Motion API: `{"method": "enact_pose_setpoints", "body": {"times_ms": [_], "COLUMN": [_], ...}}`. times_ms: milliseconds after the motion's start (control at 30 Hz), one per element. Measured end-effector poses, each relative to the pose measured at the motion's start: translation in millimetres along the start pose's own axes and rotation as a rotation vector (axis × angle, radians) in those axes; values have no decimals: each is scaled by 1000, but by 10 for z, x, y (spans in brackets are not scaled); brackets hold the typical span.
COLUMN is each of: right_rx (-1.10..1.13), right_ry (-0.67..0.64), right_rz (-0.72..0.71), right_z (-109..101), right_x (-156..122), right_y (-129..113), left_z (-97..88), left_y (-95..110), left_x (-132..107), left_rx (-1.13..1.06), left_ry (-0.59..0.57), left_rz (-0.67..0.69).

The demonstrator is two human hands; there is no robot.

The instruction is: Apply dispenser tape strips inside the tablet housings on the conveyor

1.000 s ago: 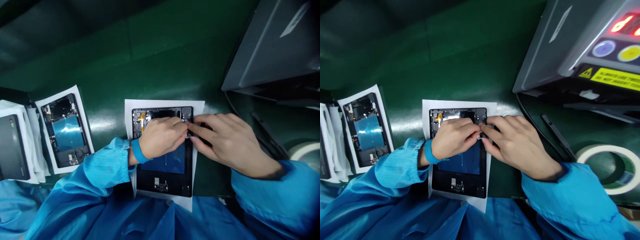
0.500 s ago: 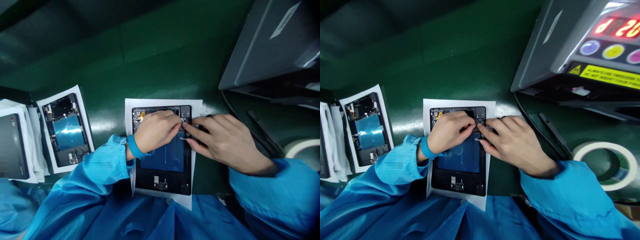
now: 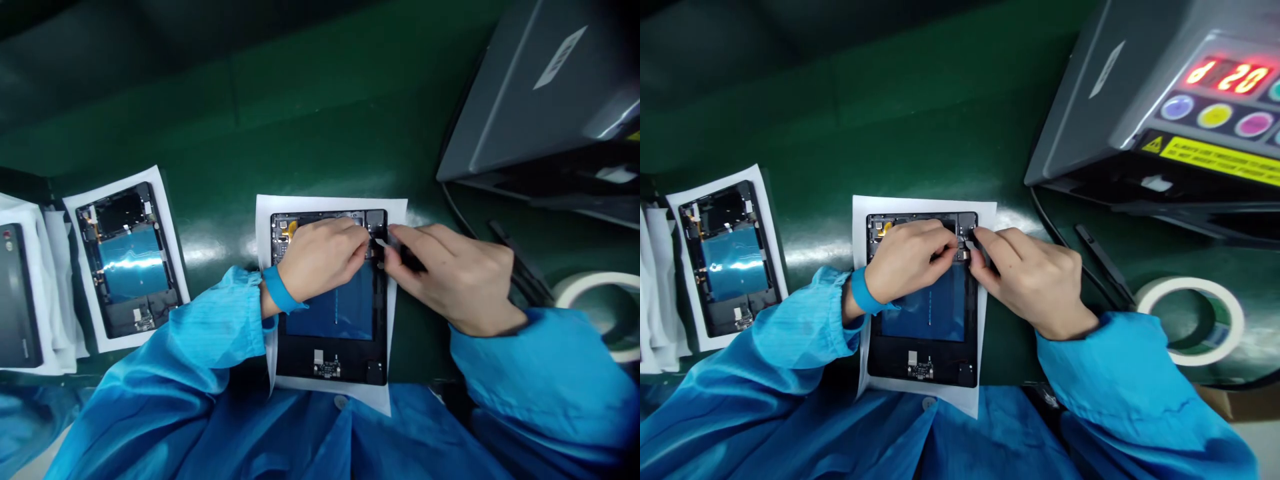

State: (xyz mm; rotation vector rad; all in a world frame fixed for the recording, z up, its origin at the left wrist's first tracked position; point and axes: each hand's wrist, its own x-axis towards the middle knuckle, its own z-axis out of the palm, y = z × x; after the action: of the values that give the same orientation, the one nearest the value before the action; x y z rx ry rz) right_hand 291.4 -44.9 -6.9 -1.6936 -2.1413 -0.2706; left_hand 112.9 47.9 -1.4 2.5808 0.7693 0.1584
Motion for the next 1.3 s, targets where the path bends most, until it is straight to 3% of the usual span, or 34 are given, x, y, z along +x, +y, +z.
{"method": "enact_pose_setpoints", "body": {"times_ms": [267,500,1300], "right_rx": [-80,1,-65], "right_ry": [-103,-91,-57], "right_rz": [20,31,-10], "right_z": [28,30,42], "right_x": [1,-15,17], "right_y": [-20,0,-14], "left_z": [18,35,41], "left_y": [2,2,-1], "left_x": [-6,-11,-14], "left_rx": [-7,-2,14], "left_ry": [2,33,43], "left_rz": [5,18,12]}}
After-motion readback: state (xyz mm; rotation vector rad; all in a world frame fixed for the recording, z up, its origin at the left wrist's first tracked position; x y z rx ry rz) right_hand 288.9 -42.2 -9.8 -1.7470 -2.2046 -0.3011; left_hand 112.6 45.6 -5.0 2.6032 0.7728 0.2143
